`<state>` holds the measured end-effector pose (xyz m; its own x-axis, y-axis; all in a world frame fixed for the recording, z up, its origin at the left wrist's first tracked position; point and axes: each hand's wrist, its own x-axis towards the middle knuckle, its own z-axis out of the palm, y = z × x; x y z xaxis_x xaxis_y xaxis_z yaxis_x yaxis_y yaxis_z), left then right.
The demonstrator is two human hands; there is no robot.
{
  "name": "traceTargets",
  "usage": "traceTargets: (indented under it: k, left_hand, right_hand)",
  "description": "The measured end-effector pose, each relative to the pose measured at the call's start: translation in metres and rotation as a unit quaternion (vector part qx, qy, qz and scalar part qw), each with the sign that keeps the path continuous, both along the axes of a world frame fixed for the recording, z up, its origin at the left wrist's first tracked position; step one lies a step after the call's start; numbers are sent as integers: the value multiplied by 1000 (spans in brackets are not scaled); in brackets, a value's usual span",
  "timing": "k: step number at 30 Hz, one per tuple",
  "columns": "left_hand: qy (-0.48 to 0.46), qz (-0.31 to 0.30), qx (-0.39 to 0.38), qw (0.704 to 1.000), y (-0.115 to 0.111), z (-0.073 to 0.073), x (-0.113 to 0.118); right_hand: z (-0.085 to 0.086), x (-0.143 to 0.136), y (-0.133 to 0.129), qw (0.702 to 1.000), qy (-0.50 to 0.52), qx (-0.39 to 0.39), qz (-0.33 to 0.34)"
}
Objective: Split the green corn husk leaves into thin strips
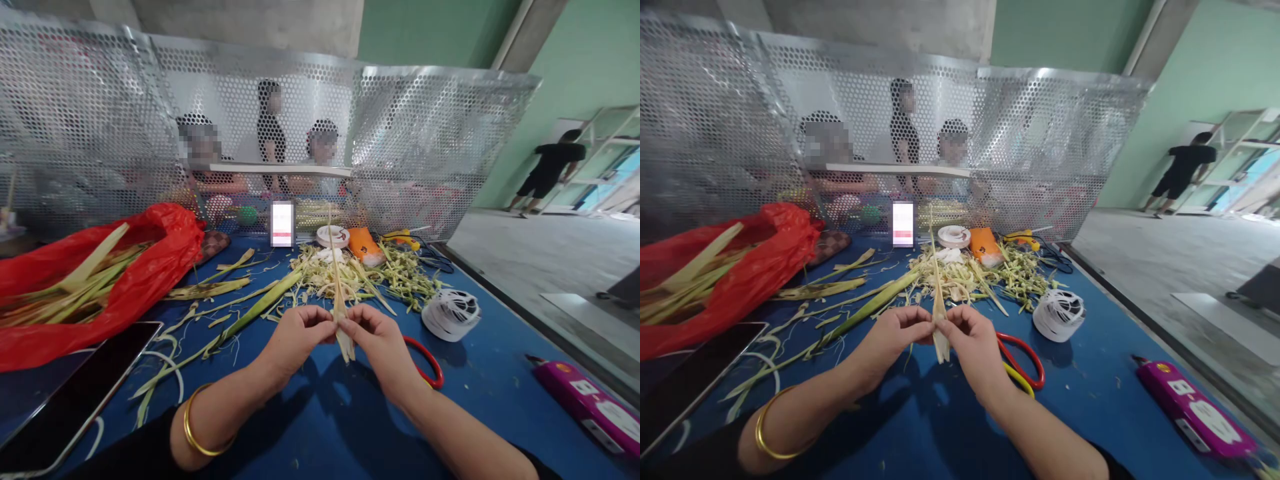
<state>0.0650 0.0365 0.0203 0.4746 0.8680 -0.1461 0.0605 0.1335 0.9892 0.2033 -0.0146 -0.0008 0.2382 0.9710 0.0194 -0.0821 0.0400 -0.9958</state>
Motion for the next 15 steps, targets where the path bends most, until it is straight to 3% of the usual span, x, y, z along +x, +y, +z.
traceTargets:
  k: [15]
  left_hand:
    - [-8, -9, -29, 1000, -3, -11, 4]
  right_hand:
    - [0, -3, -1, 996, 73, -53, 17]
